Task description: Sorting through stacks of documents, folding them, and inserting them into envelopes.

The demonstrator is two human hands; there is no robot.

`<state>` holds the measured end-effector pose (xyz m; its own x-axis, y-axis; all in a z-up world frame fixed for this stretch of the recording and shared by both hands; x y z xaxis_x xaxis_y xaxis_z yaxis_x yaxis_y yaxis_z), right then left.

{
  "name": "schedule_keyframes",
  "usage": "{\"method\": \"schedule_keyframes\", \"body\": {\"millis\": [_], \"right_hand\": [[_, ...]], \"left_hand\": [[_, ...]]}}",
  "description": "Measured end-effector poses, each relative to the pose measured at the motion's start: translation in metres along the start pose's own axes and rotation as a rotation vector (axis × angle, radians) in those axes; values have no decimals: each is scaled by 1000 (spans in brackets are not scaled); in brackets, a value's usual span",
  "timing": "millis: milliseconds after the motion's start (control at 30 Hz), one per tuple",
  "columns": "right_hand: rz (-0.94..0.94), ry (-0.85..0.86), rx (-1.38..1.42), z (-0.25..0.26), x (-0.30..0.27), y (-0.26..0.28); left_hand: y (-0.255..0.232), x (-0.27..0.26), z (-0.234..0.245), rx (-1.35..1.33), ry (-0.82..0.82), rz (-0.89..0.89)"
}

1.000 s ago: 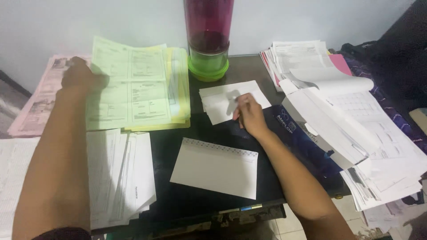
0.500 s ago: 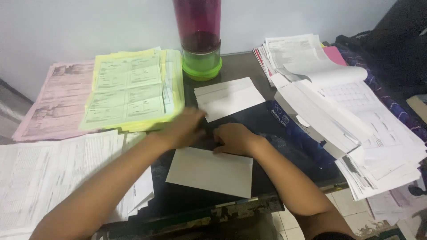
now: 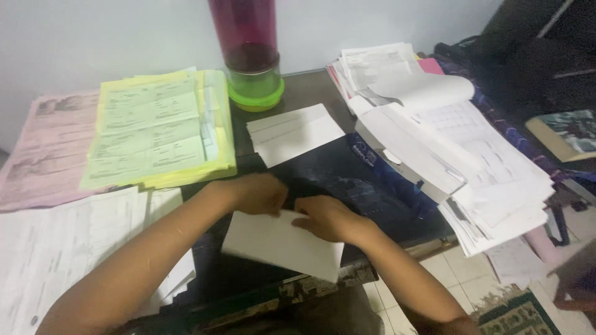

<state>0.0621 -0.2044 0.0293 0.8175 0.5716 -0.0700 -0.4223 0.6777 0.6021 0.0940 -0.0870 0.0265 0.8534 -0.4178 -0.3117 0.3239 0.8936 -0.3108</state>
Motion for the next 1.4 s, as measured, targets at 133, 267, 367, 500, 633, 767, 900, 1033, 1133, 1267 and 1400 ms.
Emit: {"method": "schedule_keyframes", "body": {"millis": [133,267,367,500,633,767,900,1033,1133,1267,1400], "right_hand": [[8,-232,23,38,-62,-21],[-37,-603,242,95,-143,-70],[-201,-739,456,116,-203,-143],[-186,-1263,721,159,-274,-195],[-95,-1478,489,210,-298,-182],[-53,-1616,388,243,-283,-177],[127,-1572,-206,254,-252,-133],[166,-1476,-378,258,-206,-109],[403,-1426,-566,255,-175,-119],[343,-1256,-629,246,-142,-137],[210,-1065,-964,232,-126,-139]], "left_hand": [[-68,20,53,270,-327,-406],[-124,29,119,-175,-1138,-839],[-146,63,115,-477,-1276,-857],[-197,117,63,-380,-1005,-664],[-225,116,22,30,-1003,-719],[-222,101,21,42,-1273,-767],[-221,98,27,1,-1221,-754],[-222,103,26,1,-1176,-763],[-221,108,23,-25,-1200,-782],[-218,114,19,-34,-1150,-754],[-217,119,18,-51,-1112,-754]]}}
Point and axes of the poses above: each hand's wrist, its own x-axis towards the middle knuckle, its own z-axis out of the back of the hand, y = z × x, the point moved 8 cm from there along x, towards the middle knuckle, and after that the axes turned 15 degrees about -y, right-handed, at the moved point
